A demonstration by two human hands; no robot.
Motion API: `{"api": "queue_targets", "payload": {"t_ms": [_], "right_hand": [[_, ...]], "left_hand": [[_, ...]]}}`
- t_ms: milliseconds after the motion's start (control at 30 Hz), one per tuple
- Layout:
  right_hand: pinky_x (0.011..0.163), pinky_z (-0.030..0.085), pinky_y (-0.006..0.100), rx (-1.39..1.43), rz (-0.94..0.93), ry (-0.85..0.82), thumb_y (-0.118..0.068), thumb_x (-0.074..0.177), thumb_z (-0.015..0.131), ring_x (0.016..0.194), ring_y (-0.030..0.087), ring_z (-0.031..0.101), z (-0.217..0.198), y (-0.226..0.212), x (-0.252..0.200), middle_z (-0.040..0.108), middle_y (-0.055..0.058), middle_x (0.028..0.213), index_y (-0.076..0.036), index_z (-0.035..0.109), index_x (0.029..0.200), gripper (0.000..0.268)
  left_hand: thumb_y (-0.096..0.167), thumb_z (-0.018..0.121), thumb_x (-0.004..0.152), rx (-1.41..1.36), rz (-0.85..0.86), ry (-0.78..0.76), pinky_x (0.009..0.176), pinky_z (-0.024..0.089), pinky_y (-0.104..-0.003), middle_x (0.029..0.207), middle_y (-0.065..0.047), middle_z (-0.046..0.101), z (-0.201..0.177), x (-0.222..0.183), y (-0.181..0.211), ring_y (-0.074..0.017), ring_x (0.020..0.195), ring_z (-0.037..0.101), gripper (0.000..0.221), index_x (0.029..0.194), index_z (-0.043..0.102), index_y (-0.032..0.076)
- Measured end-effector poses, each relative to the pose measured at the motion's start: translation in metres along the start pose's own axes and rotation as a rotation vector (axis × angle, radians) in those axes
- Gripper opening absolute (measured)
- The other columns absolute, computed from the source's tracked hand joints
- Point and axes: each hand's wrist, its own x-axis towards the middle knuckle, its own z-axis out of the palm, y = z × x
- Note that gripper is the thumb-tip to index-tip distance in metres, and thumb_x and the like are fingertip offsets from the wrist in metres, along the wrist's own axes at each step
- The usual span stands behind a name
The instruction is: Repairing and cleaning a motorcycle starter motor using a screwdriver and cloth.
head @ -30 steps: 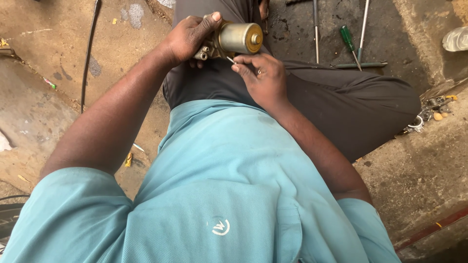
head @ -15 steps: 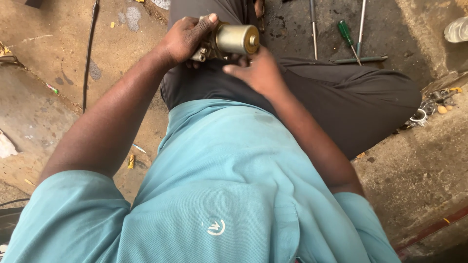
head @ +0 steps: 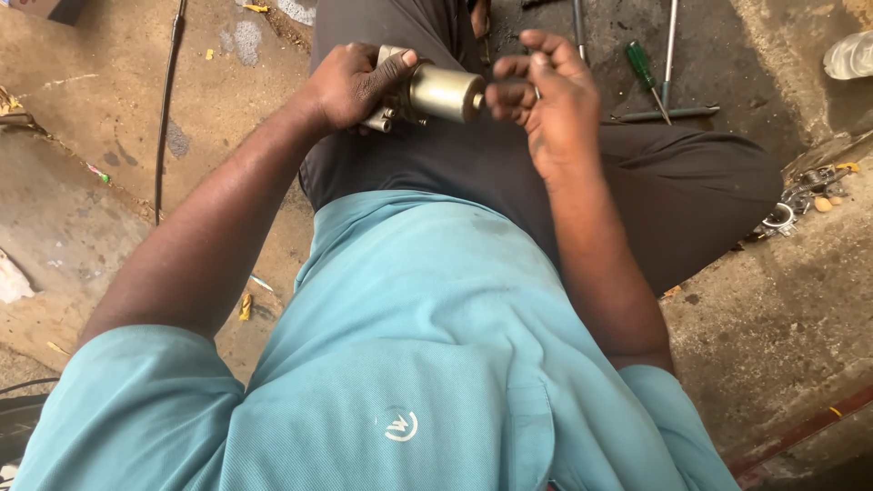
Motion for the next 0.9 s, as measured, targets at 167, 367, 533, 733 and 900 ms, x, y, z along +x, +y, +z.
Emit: {"api": "queue_targets", "payload": {"t_ms": [167,367,533,733,900], "right_hand": [[0.057,0.038,0.03,-0.705,-0.463,0.136,-0.003,0.114,0.046,0.067,0.015,0.042,0.009,0.003,0.009,0.053,0.009,0.093,-0.003,0.059,0.126,0.017],[0.094,0.064,0.034,-0.248,-0.241,-0.028,0.005,0.104,0.051,0.107,0.021,0.077,-0.017,-0.018,0.015,0.069,0.008,0.117,0.0,0.063,0.126,0.025],[0.092,0.065,0.035,-0.487,-0.278,-0.022,-0.003,0.111,0.054,0.109,0.023,0.077,0.017,-0.005,0.005,0.073,0.015,0.118,-0.003,0.065,0.125,0.018],[0.108,0.06,0.032,-0.455,-0.331,-0.236,0.003,0.11,0.055,0.128,0.021,0.069,0.041,0.008,0.006,0.068,0.011,0.136,-0.001,0.063,0.13,0.022],[0.1,0.064,0.032,-0.493,-0.289,-0.16,-0.002,0.112,0.049,0.12,0.023,0.075,0.048,0.008,0.009,0.074,0.015,0.128,-0.003,0.061,0.132,0.023]], "left_hand": [[0.064,0.054,0.103,0.088,0.089,0.051,0.065,0.058,-0.037,0.075,-0.013,0.074,0.002,0.003,-0.006,-0.021,0.069,0.074,0.068,0.098,0.076,0.0],[0.064,0.054,0.102,0.067,0.059,0.034,0.062,0.059,-0.037,0.074,-0.011,0.073,0.003,0.002,-0.002,-0.0213,0.068,0.074,0.068,0.094,0.075,0.0],[0.065,0.054,0.1,0.057,-0.013,0.012,0.056,0.06,-0.035,0.073,-0.011,0.073,0.001,-0.002,0.01,-0.0208,0.062,0.074,0.066,0.097,0.074,0.001],[0.063,0.054,0.101,0.077,0.017,0.027,0.057,0.06,-0.034,0.073,-0.01,0.074,0.003,0.0,0.002,-0.019,0.064,0.075,0.064,0.098,0.075,0.002],[0.062,0.054,0.102,0.067,-0.002,0.004,0.056,0.06,-0.035,0.073,-0.011,0.073,0.002,-0.003,0.007,-0.0195,0.063,0.074,0.064,0.095,0.075,0.002]]}}
